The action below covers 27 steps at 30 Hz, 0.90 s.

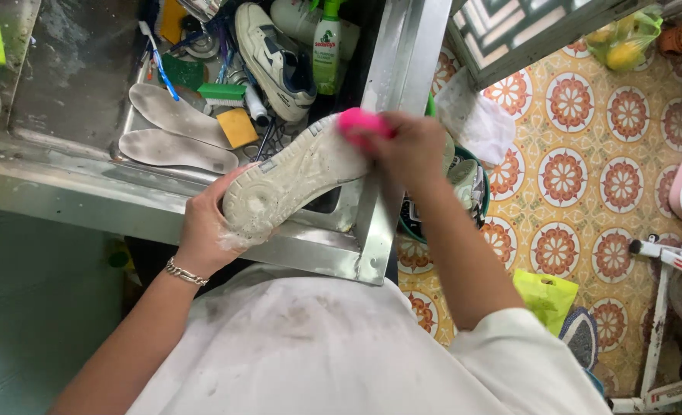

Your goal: The person cleans a white sneaker in a sink using a pink brush and a green spray bottle. They scrub the sole and upper parts of the shoe, then rinse it under running water.

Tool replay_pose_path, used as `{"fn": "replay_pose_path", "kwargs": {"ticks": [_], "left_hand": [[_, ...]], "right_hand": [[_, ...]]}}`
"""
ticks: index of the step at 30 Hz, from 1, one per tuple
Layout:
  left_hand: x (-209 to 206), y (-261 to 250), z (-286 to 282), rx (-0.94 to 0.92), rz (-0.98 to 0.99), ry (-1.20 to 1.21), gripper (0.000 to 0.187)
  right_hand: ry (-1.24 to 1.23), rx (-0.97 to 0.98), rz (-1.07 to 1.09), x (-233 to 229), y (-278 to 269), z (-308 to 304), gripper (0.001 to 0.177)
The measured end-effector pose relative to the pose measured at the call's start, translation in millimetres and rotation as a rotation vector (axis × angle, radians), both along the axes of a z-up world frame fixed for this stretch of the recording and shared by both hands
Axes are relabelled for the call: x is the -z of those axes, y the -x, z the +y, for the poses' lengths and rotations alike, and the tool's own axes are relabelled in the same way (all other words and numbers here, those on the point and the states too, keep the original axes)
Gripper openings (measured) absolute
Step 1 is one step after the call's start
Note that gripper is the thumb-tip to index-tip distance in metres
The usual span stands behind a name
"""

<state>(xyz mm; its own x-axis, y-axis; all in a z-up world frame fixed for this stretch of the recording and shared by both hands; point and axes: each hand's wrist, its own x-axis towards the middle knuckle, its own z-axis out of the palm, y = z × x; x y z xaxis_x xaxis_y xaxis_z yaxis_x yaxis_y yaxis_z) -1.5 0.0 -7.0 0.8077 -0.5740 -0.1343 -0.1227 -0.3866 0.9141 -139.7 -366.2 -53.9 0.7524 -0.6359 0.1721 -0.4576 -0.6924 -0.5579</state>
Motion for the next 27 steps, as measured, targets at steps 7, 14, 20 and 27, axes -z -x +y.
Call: {"fn": "replay_pose_path", "kwargs": {"ticks": [7,14,20,27], "left_hand": [[-16,1,-3,0.044,-0.011,0.009,0.098],[-7,-1,-1,0.029,0.006,0.041,0.096],[-2,-1,-2,0.006,0.009,0.047,0.100],[-1,2,-4,-0.030,-0.001,0.036,0.095]], "right_hand": [[-0.041,-0.020,-0.048,-4,4,-16,0.034],[-0.113,-0.046,-0.099,-12,-5,17,0.026],[-0.174,-0.080,-0.112,-38,-14,45,0.019],[0.008,0.001,0.031,0,-7,-22,0.030]]}}
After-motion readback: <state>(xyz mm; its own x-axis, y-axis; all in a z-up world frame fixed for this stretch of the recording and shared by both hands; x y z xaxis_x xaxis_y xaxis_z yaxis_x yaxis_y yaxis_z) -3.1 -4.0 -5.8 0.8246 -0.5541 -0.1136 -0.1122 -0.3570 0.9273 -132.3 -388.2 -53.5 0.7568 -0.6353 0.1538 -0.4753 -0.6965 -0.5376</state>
